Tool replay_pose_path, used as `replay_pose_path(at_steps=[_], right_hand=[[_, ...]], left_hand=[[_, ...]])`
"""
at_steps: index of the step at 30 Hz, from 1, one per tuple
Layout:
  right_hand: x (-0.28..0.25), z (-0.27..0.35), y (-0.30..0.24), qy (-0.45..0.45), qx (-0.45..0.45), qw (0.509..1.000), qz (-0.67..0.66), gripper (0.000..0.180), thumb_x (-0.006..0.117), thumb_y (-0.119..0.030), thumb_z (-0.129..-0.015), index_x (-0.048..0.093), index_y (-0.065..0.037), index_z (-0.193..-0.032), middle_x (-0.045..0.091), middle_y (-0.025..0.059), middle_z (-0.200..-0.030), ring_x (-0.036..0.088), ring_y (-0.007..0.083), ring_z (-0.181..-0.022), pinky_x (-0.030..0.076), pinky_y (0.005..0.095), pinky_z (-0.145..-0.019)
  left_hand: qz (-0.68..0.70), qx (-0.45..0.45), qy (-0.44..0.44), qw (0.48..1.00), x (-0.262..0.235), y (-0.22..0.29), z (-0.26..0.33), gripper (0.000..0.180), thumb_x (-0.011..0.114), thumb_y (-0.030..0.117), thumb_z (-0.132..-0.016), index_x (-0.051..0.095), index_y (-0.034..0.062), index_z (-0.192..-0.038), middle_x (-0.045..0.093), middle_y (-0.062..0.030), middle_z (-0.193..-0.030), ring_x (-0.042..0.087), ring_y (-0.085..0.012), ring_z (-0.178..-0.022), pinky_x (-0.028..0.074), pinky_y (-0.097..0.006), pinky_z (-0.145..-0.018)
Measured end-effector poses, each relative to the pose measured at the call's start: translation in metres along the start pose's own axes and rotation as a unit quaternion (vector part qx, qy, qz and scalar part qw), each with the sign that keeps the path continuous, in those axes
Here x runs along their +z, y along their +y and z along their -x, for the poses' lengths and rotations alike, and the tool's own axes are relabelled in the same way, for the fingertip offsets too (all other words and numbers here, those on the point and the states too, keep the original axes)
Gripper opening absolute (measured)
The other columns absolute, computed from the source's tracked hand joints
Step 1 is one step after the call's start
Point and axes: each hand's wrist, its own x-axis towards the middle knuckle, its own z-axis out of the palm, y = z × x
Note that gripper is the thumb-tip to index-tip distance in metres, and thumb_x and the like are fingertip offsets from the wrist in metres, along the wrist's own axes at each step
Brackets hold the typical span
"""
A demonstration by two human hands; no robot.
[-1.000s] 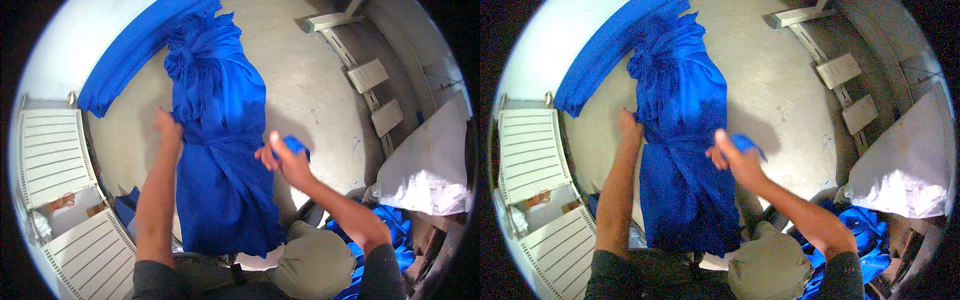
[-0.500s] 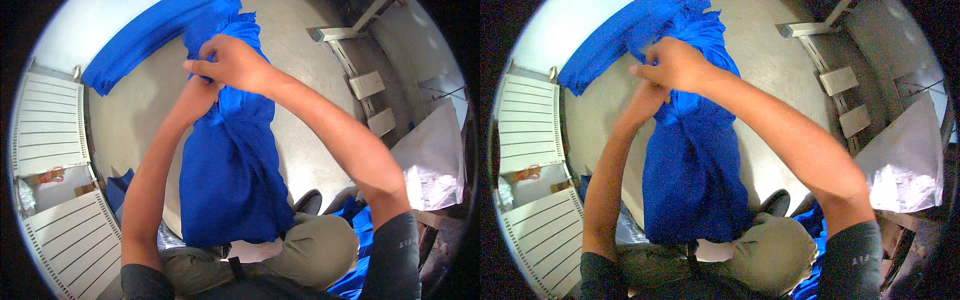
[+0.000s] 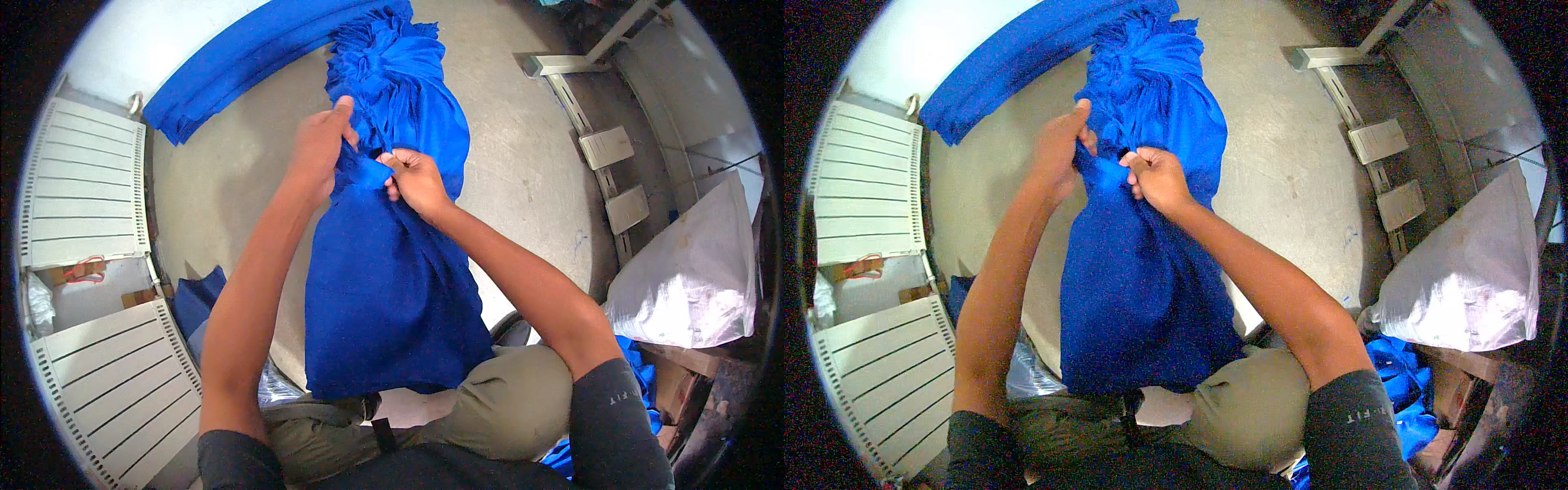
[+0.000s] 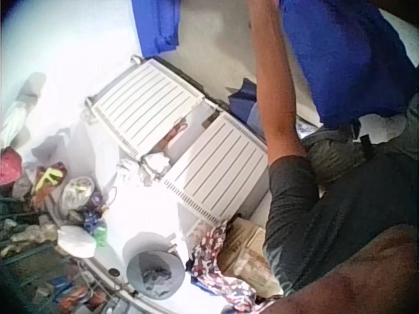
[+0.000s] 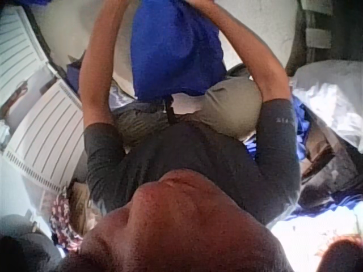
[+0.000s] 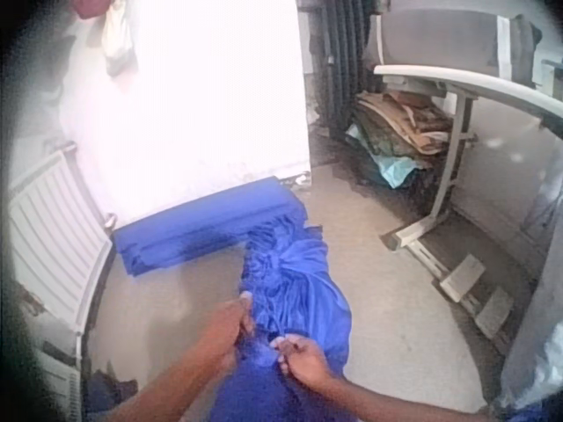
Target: The person folds a blue garment and places it into a large blue drawstring bag. They then pull the drawstrings to cinch the bag closed and tie the strings into a knot to secure the contents.
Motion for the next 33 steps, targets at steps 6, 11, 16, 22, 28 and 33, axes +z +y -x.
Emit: replay_pose_path(at_steps=[6, 11, 16, 22, 28, 33], right_hand=[[0.001, 0.001, 0.032, -0.085, -0.233, 0.937, 0.246, 0.04, 0.065, -0.014, -0.095, 0.061, -0.004, -0.133, 0.066, 0.0192, -0.129, 0.061, 0.0236, -0.122, 0.045, 0.0387, -0.109], [-0.027, -0.007, 0.048, -0.06, -0.131, 0.975, 0.168, 0.023, 0.067, -0.024, -0.098, 0.071, -0.004, -0.108, 0.072, 0.0118, -0.102, 0.066, 0.0182, -0.096, 0.05, 0.0384, -0.085], [-0.007, 0.01, -0.004, -0.097, -0.011, 0.988, 0.121, 0.044, 0.055, -0.036, -0.107, 0.071, -0.003, -0.083, 0.058, 0.0015, -0.065, 0.049, 0.013, -0.054, 0.041, 0.0329, -0.053], [-0.019, 0.004, -0.004, -0.087, 0.047, 0.995, -0.004, 0.032, 0.064, -0.031, -0.103, 0.071, -0.001, -0.095, 0.068, 0.0061, -0.08, 0.063, 0.014, -0.068, 0.054, 0.0313, -0.062], [-0.02, 0.017, -0.017, -0.105, 0.028, 0.994, 0.031, 0.016, 0.073, -0.014, -0.09, 0.076, -0.002, -0.101, 0.073, 0.007, -0.088, 0.066, 0.0137, -0.073, 0.054, 0.0285, -0.071], [-0.015, 0.019, -0.01, -0.111, -0.026, 0.991, 0.073, 0.015, 0.076, -0.011, -0.081, 0.075, -0.001, -0.094, 0.072, 0.0086, -0.081, 0.065, 0.014, -0.073, 0.052, 0.0295, -0.067]], left_hand=[[-0.3, 0.204, -0.074, 0.929, 0.058, 0.016, 0.007, 0.047, 0.059, 0.035, -0.104, 0.063, 0.0023, -0.07, 0.064, -0.0081, -0.064, 0.063, -0.0203, -0.061, 0.05, -0.039, -0.061], [-0.176, 0.342, -0.186, 0.904, 0.095, -0.014, 0.004, 0.031, 0.05, 0.026, -0.108, 0.073, 0.0051, -0.103, 0.071, -0.0141, -0.112, 0.066, -0.0259, -0.112, 0.048, -0.037, -0.103], [-0.252, 0.244, -0.06, 0.934, 0.016, -0.028, 0.025, 0.023, 0.056, 0.021, -0.105, 0.069, 0.0012, -0.104, 0.072, -0.0163, -0.108, 0.069, -0.0284, -0.106, 0.052, -0.041, -0.094], [-0.485, 0.292, -0.115, 0.816, -0.024, -0.027, 0.041, 0.022, 0.067, 0.025, -0.097, 0.07, 0.0031, -0.098, 0.07, -0.0169, -0.097, 0.067, -0.0357, -0.088, 0.051, -0.045, -0.077], [-0.458, -0.065, -0.237, 0.855, -0.009, 0.029, 0.051, 0.025, 0.067, 0.027, -0.096, 0.072, 0.0027, -0.099, 0.07, -0.0192, -0.097, 0.067, -0.0379, -0.092, 0.051, -0.046, -0.079], [-0.429, 0.302, -0.151, 0.838, -0.007, -0.043, 0.027, 0.02, 0.069, 0.02, -0.09, 0.072, 0.0011, -0.096, 0.069, -0.0214, -0.1, 0.068, -0.0363, -0.095, 0.051, -0.044, -0.08]])
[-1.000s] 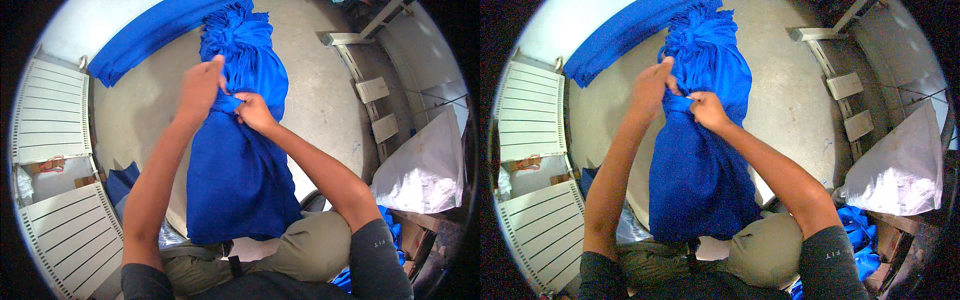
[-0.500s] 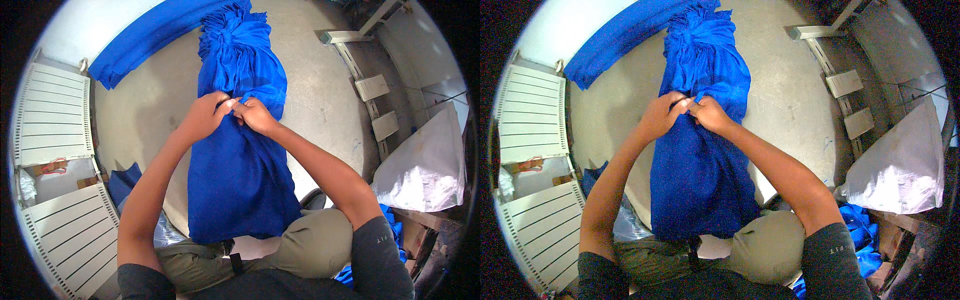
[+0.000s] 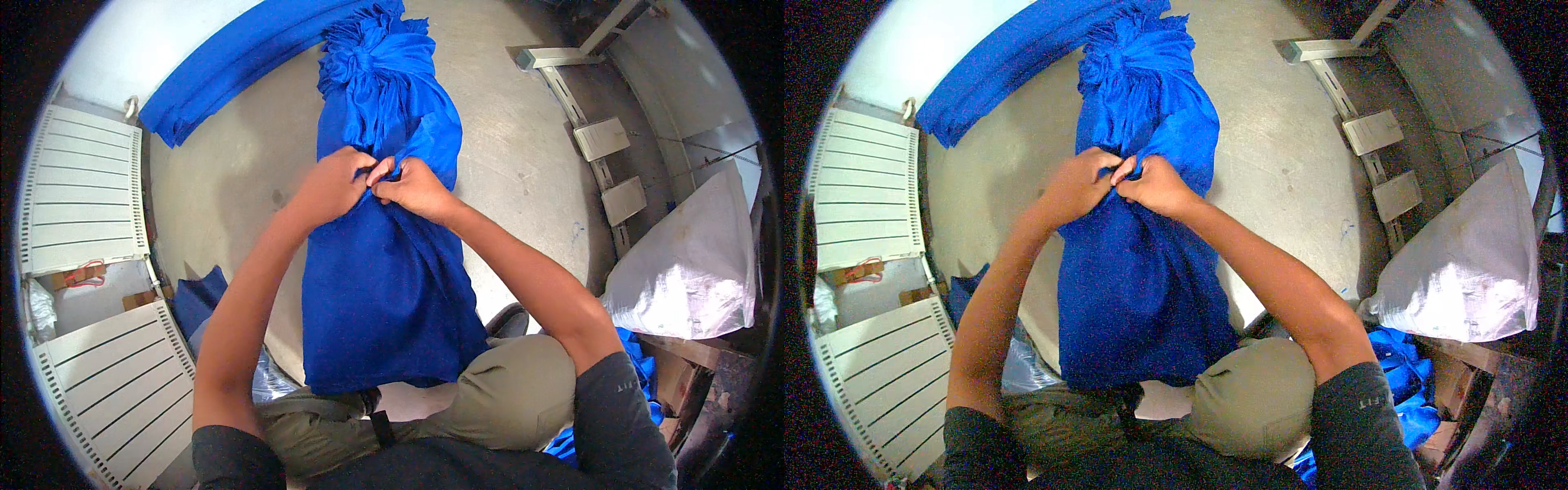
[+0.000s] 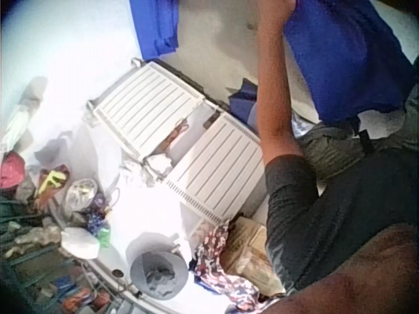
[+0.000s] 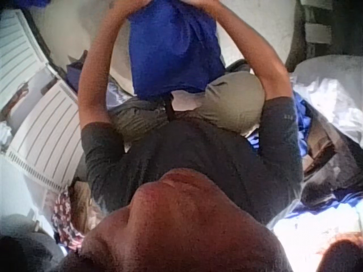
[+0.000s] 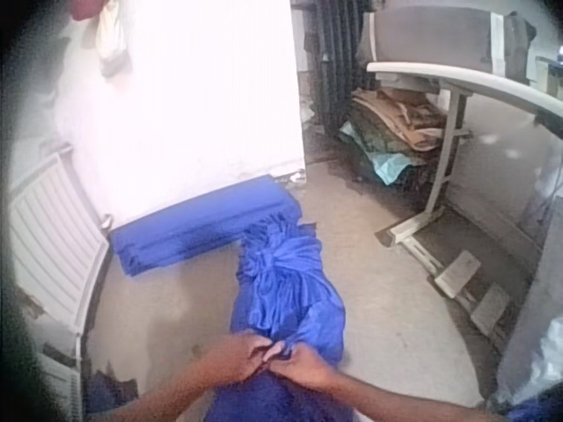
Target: The person folds a blue garment and places it into a large blue drawstring bag. They then pull the drawstrings to cinch the bag closed and tie the strings into a knot to secure the contents.
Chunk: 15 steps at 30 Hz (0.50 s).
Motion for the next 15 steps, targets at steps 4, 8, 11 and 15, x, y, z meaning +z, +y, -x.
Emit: replay_pose_path(at_steps=[4, 8, 11, 15], right_hand=[[0.007, 0.001, -0.001, 0.094, -0.042, 0.976, 0.194, 0.016, 0.072, -0.012, -0.079, 0.072, 0.001, -0.087, 0.072, 0.0218, -0.082, 0.07, 0.0302, -0.073, 0.055, 0.0404, -0.069], [0.008, -0.016, 0.011, 0.216, -0.104, 0.878, 0.414, 0.018, 0.069, -0.015, -0.079, 0.068, 0.003, -0.079, 0.069, 0.0292, -0.083, 0.069, 0.0438, -0.078, 0.056, 0.0509, -0.072], [0.005, -0.024, 0.013, 0.201, -0.153, 0.857, 0.45, 0.02, 0.069, -0.017, -0.082, 0.065, 0.001, -0.074, 0.067, 0.0274, -0.08, 0.068, 0.0444, -0.077, 0.055, 0.0531, -0.07], [0.008, -0.014, 0.018, 0.214, -0.185, 0.894, 0.348, 0.019, 0.071, -0.016, -0.085, 0.066, -0.001, -0.075, 0.068, 0.0236, -0.08, 0.068, 0.0441, -0.076, 0.054, 0.0519, -0.068]], left_hand=[[0.013, 0.01, -0.017, 1.0, 0.016, -0.017, -0.003, 0.016, 0.069, 0.013, -0.087, 0.068, -0.0029, -0.089, 0.068, -0.0228, -0.087, 0.066, -0.0395, -0.082, 0.05, -0.046, -0.072], [0.059, -0.075, 0.007, 0.995, 0.018, -0.013, -0.003, 0.015, 0.07, 0.013, -0.088, 0.068, -0.0019, -0.088, 0.068, -0.0204, -0.085, 0.066, -0.0372, -0.077, 0.05, -0.044, -0.069], [0.066, -0.134, -0.003, 0.989, 0.012, -0.004, 0.006, 0.017, 0.069, 0.016, -0.093, 0.071, -0.0006, -0.091, 0.071, -0.0182, -0.086, 0.068, -0.0277, -0.077, 0.051, -0.039, -0.069], [0.177, -0.199, 0.006, 0.964, 0.008, -0.011, 0.012, 0.016, 0.069, 0.016, -0.095, 0.072, 0.0013, -0.1, 0.074, -0.0114, -0.091, 0.069, -0.0195, -0.082, 0.053, -0.036, -0.075]])
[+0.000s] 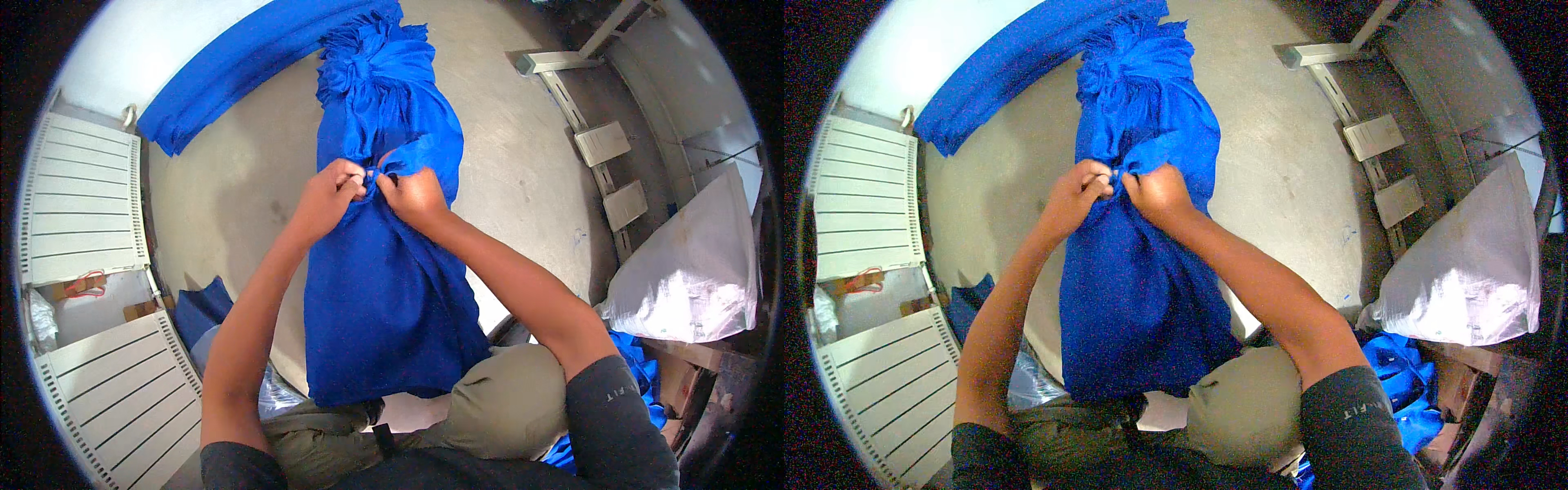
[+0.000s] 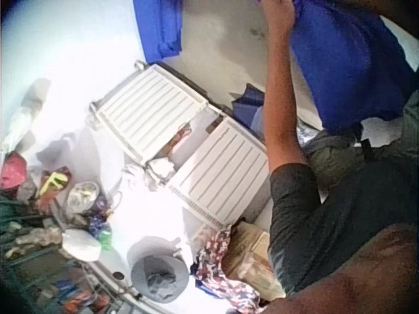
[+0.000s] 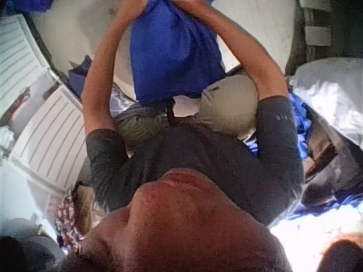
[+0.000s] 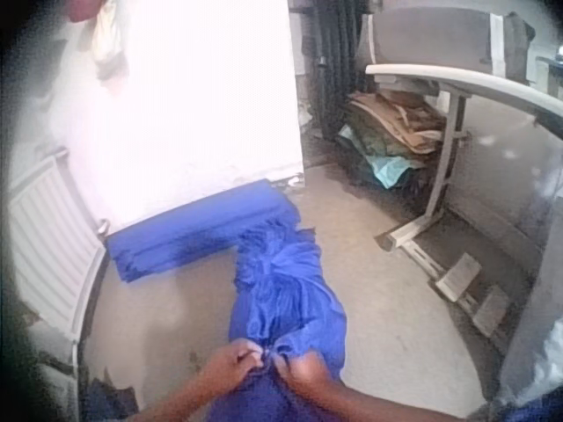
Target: The person folds a blue garment and places it into a large blue drawstring bag. They then pull the drawstrings to cinch the bag closed and tie the strings into a knot to secure the contents.
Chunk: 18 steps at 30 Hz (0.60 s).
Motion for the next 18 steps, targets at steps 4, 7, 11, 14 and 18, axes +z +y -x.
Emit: replay_pose_path(at_steps=[4, 7, 11, 14, 18], right_hand=[[-0.005, -0.003, -0.005, 0.058, -0.043, 0.995, -0.075, 0.017, 0.075, -0.017, -0.084, 0.067, -0.003, -0.081, 0.07, 0.0205, -0.08, 0.068, 0.0434, -0.076, 0.054, 0.0503, -0.067], [-0.019, -0.004, -0.008, -0.002, -0.032, 0.998, -0.049, 0.018, 0.077, -0.017, -0.083, 0.068, -0.003, -0.088, 0.071, 0.0198, -0.085, 0.069, 0.0431, -0.078, 0.054, 0.0496, -0.068], [-0.037, -0.018, -0.001, -0.103, -0.071, 0.991, -0.044, 0.021, 0.079, -0.019, -0.083, 0.068, -0.004, -0.092, 0.07, 0.0196, -0.088, 0.069, 0.0423, -0.081, 0.054, 0.0491, -0.069], [-0.052, -0.031, -0.005, -0.144, -0.148, 0.977, -0.061, 0.02, 0.078, -0.019, -0.084, 0.067, -0.004, -0.091, 0.069, 0.0199, -0.087, 0.068, 0.0424, -0.081, 0.053, 0.0501, -0.069], [-0.073, -0.044, -0.027, -0.254, -0.159, 0.951, 0.07, 0.024, 0.075, -0.024, -0.087, 0.067, -0.002, -0.092, 0.068, 0.0225, -0.085, 0.067, 0.044, -0.081, 0.052, 0.0522, -0.068]], left_hand=[[0.039, 0.074, -0.016, 0.996, 0.005, -0.001, -0.009, 0.02, 0.068, 0.013, -0.096, 0.069, 0.0016, -0.112, 0.074, -0.0075, -0.096, 0.069, -0.0184, -0.083, 0.055, -0.033, -0.081], [-0.029, 0.15, 0.014, 0.988, 0.0, -0.017, -0.017, 0.021, 0.067, 0.011, -0.095, 0.068, 0.001, -0.113, 0.073, -0.008, -0.094, 0.068, -0.0157, -0.079, 0.054, -0.031, -0.076], [0.116, 0.008, -0.021, 0.993, 0.002, 0.009, -0.024, 0.012, 0.063, 0.006, -0.093, 0.066, 0.0027, -0.104, 0.068, -0.0045, -0.086, 0.06, -0.0121, -0.066, 0.049, -0.028, -0.062], [0.246, -0.163, -0.032, 0.955, -0.006, 0.022, -0.03, 0.01, 0.061, 0.005, -0.093, 0.063, 0.0029, -0.104, 0.063, -0.0024, -0.079, 0.056, -0.0121, -0.061, 0.047, -0.029, -0.059], [0.14, -0.112, -0.076, 0.981, -0.017, 0.039, -0.03, 0.009, 0.063, 0.01, -0.095, 0.061, 0.0046, -0.102, 0.058, -0.0006, -0.076, 0.057, -0.0117, -0.067, 0.046, -0.03, -0.062]])
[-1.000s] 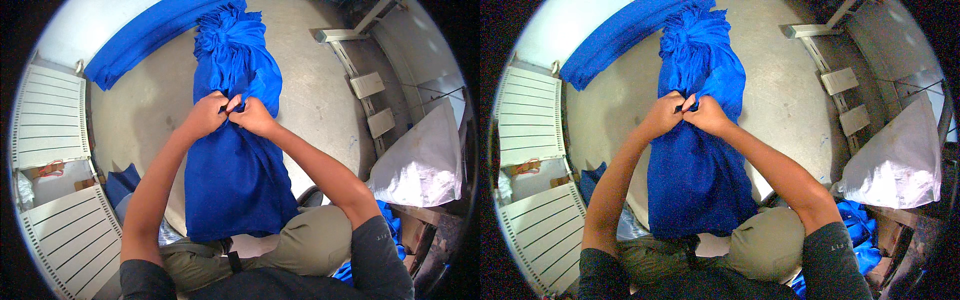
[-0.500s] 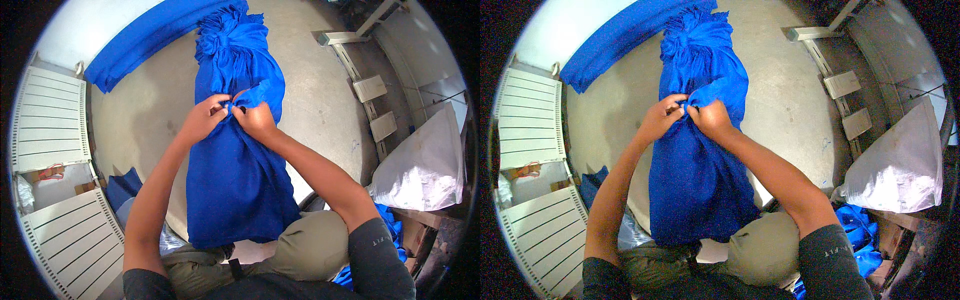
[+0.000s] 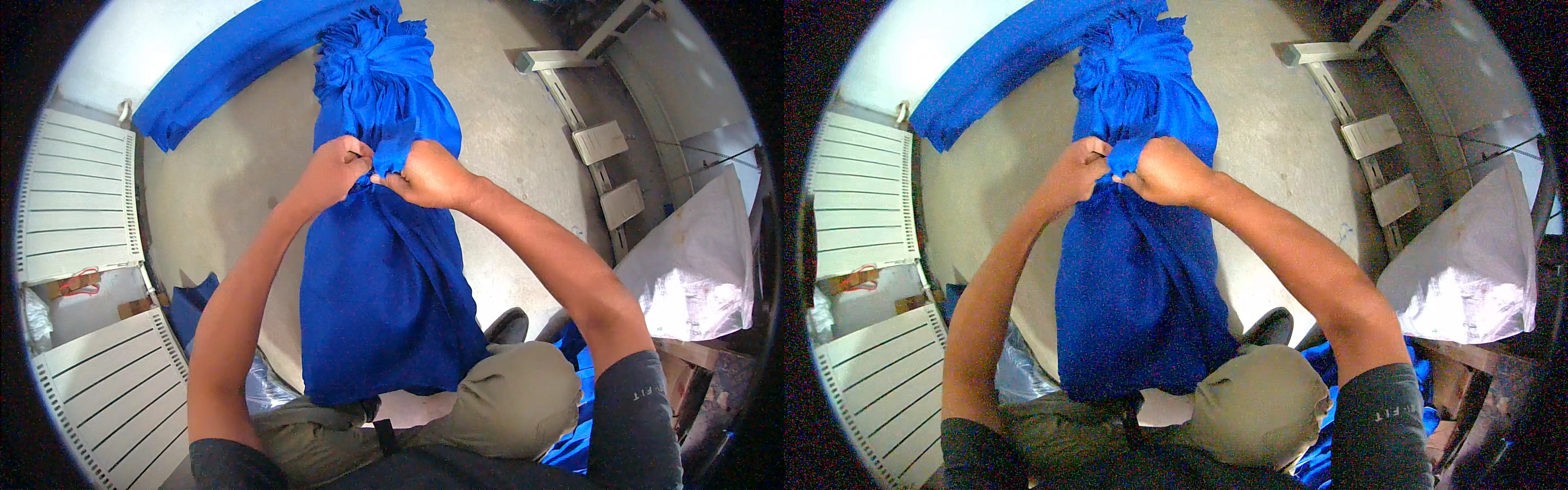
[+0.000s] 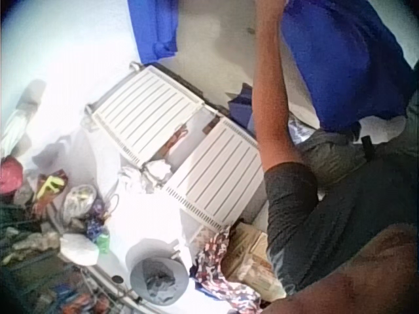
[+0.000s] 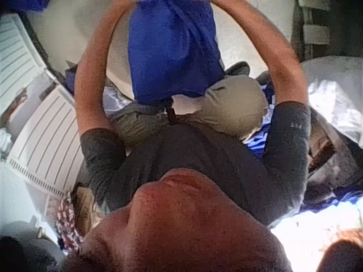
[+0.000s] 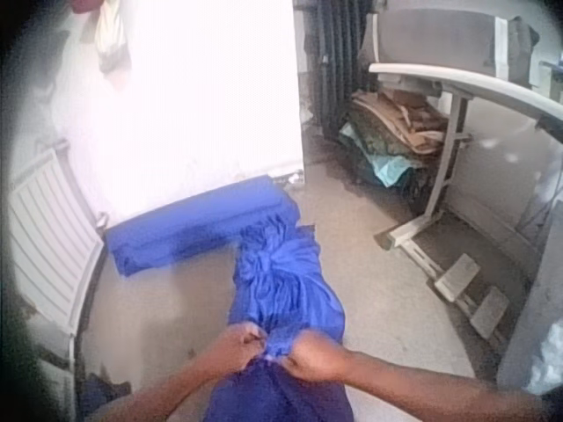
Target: The person folds a blue garment and places it into a large blue drawstring bag. They then pull the drawstrings to cinch the bag closed and tie the strings into a knot to secure the contents.
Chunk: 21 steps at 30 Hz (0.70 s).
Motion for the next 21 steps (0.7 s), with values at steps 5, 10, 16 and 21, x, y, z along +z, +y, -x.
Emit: replay_pose_path(at_steps=[5, 10, 16, 21], right_hand=[[0.02, 0.008, 0.005, -0.017, 0.153, 0.987, 0.044, 0.037, 0.07, -0.04, -0.093, 0.072, -0.004, -0.084, 0.069, 0.0217, -0.076, 0.069, 0.039, -0.072, 0.053, 0.0498, -0.066], [0.062, 0.065, 0.066, 0.02, 0.269, 0.928, -0.258, 0.055, 0.063, -0.056, -0.096, 0.074, -0.007, -0.074, 0.07, 0.0099, -0.069, 0.067, 0.022, -0.064, 0.054, 0.0408, -0.063], [0.049, 0.117, 0.068, -0.096, 0.379, 0.906, -0.164, 0.056, 0.065, -0.056, -0.095, 0.071, -0.004, -0.073, 0.067, 0.0114, -0.067, 0.064, 0.0213, -0.064, 0.049, 0.0389, -0.06], [0.006, 0.136, 0.015, -0.069, 0.362, 0.899, -0.237, 0.037, 0.069, -0.038, -0.098, 0.07, -0.004, -0.085, 0.065, 0.004, -0.073, 0.059, 0.0135, -0.069, 0.048, 0.0337, -0.063]], left_hand=[[-0.144, 0.227, 0.014, 0.963, -0.017, -0.04, 0.004, 0.016, 0.067, 0.019, -0.097, 0.063, 0.0069, -0.106, 0.062, -0.0002, -0.085, 0.06, -0.0124, -0.081, 0.049, -0.031, -0.073], [-0.099, 0.018, 0.134, 0.986, -0.069, -0.138, 0.008, 0.021, 0.062, 0.025, -0.102, 0.066, 0.0054, -0.11, 0.068, -0.0031, -0.091, 0.063, -0.0134, -0.081, 0.052, -0.031, -0.073], [0.095, -0.057, 0.185, 0.976, -0.058, -0.057, 0.043, 0.038, 0.064, 0.031, -0.101, 0.064, 0.0004, -0.122, 0.072, -0.0137, -0.106, 0.071, -0.0258, -0.093, 0.059, -0.034, -0.084], [0.268, -0.135, -0.018, 0.954, 0.039, -0.023, 0.062, 0.033, 0.065, 0.028, -0.1, 0.064, -0.0022, -0.112, 0.071, -0.0159, -0.101, 0.071, -0.0273, -0.095, 0.06, -0.039, -0.086]])
